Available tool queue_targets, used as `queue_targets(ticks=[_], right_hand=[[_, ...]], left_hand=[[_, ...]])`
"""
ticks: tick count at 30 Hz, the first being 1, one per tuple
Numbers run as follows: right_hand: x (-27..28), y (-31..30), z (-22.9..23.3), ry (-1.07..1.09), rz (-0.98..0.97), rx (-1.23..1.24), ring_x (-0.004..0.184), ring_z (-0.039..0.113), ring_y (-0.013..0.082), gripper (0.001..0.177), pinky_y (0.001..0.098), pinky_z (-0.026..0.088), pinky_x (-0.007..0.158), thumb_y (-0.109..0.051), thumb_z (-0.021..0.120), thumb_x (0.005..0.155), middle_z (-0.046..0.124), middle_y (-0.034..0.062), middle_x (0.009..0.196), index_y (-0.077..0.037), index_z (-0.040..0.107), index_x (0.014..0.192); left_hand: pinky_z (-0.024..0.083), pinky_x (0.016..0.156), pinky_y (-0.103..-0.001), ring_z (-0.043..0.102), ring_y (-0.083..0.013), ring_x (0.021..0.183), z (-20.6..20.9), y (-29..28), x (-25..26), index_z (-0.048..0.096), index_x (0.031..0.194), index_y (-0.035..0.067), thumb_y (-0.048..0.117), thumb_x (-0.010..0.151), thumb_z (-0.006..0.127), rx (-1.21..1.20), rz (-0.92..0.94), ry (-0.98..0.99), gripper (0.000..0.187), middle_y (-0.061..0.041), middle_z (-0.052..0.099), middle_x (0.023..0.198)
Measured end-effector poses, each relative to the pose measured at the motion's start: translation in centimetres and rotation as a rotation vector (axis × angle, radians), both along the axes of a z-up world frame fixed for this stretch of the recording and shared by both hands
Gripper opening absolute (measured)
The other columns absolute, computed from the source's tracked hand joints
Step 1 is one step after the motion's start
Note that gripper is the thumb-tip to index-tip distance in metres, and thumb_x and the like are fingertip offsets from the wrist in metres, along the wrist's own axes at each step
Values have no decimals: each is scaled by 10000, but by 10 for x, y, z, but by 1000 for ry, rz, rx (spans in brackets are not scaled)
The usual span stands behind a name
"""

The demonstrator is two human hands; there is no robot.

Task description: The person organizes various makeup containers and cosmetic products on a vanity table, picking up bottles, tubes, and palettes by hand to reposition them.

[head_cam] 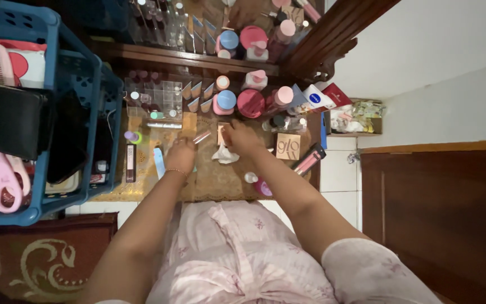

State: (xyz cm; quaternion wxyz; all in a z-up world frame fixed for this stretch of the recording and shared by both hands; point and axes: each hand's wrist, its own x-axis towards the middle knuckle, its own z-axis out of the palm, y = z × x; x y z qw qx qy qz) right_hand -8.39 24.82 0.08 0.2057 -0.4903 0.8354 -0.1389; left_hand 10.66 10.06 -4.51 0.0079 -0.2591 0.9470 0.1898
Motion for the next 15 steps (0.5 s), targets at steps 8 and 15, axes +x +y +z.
queue_targets(ticks=[8, 15], right_hand=[[-6, -15, -36, 106, 111, -169, 1070, 592, 391, 399, 502, 517, 879, -243, 745, 750, 567, 193, 1279, -144, 699, 1135], [-4, -12, -45, 147, 121, -192, 1094, 596, 364, 355, 489, 527, 898, -225, 720, 846, 600, 155, 1286, -178, 719, 1198]], left_hand=[[507, 902, -502, 640, -406, 1038, 15, 10, 24, 696, 1098, 65, 115, 957, 594, 314, 311, 142, 181, -205, 691, 1079], [561, 784, -381, 712, -238, 864, -38, 22, 50, 726, 1180, 74, 243, 981, 692, 742, 498, 305, 264, -137, 766, 999]])
